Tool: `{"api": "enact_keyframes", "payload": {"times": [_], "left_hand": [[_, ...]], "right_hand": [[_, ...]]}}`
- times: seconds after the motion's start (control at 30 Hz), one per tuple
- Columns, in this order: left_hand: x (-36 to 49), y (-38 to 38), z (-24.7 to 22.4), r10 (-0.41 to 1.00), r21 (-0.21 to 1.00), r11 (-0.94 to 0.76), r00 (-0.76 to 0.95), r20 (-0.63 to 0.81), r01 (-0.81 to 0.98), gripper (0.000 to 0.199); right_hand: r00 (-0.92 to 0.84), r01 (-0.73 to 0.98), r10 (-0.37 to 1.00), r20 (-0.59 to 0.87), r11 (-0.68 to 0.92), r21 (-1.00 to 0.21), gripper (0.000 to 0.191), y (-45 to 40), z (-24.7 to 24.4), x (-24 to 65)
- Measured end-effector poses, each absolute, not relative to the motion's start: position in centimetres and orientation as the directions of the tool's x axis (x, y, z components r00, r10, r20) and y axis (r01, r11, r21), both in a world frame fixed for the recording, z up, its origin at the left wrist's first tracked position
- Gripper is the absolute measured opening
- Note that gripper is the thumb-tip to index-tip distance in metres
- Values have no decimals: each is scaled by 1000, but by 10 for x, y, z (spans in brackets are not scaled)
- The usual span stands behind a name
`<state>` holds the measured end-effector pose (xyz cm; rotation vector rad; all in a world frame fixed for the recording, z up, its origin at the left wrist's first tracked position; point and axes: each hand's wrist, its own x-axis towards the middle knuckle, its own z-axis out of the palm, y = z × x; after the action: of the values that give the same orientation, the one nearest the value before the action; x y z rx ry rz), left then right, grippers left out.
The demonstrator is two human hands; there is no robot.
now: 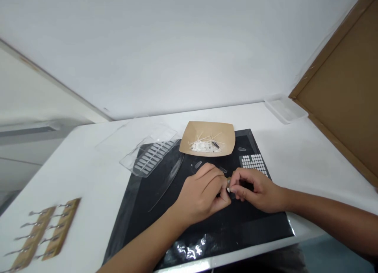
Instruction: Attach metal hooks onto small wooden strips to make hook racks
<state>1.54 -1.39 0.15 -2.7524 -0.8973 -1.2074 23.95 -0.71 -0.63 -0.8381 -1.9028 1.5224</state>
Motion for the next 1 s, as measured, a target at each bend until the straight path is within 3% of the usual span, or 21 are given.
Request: {"api": "enact_keyframes", "payload": {"times": [0.33, 1.0], "left_hand": [[11, -13, 2, 470, 228, -859, 532, 704, 458, 24], [8, -9, 6, 458, 213, -879, 634, 624, 426, 16]], "right_hand": [[-620, 105, 784, 27, 117, -988, 21, -4, -16, 241], [-621, 139, 783, -33, 69, -988, 23, 0, -21, 245]]}}
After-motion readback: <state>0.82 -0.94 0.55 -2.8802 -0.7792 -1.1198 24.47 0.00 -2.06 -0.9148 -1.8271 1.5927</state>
